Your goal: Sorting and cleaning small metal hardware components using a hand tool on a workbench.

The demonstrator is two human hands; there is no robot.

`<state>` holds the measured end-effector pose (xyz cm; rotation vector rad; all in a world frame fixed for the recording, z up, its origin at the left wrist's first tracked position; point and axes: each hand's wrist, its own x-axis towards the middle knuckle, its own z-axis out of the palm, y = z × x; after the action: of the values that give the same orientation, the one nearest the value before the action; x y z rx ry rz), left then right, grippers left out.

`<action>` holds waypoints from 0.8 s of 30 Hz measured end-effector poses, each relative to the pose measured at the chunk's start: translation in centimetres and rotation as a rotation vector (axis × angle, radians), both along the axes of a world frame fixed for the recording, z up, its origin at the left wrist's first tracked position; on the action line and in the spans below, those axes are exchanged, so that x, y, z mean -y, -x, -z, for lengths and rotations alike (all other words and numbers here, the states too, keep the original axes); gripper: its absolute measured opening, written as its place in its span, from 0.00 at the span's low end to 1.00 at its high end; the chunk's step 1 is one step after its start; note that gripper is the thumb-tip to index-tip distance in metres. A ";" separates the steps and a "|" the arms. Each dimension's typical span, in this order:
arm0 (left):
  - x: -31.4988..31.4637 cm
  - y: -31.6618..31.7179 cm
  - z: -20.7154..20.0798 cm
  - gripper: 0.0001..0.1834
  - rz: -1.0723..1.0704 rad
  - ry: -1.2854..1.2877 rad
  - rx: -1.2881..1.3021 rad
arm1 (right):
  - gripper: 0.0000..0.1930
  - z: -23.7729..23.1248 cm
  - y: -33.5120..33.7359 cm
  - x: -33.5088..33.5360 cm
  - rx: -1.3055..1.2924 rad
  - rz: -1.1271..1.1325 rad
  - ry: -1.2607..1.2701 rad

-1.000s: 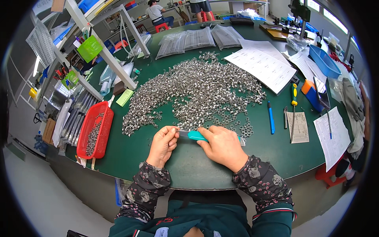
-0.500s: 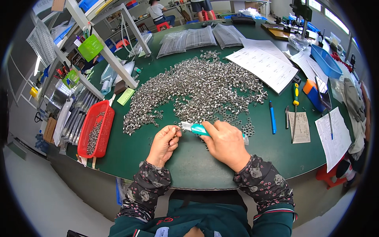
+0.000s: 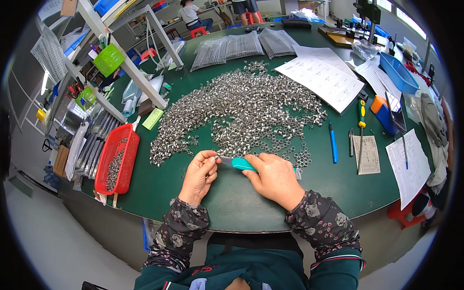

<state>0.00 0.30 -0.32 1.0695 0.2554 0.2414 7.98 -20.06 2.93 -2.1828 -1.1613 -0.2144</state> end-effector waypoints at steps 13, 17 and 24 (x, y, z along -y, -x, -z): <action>0.6 0.1 -0.5 0.08 -0.045 -0.155 -0.055 | 0.14 0.0 -0.2 0.2 -0.114 -0.035 0.027; 0.4 0.1 -0.6 0.07 0.031 -0.247 -0.059 | 0.16 -0.1 -0.2 0.4 0.040 -0.037 0.011; -0.6 0.0 -0.2 0.05 -0.047 0.089 -0.018 | 0.18 -0.7 -0.7 0.3 0.279 0.070 -0.199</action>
<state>-0.02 0.94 -0.11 0.9791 0.3048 0.2604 8.66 -20.33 3.66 -2.0626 -1.1567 -0.6545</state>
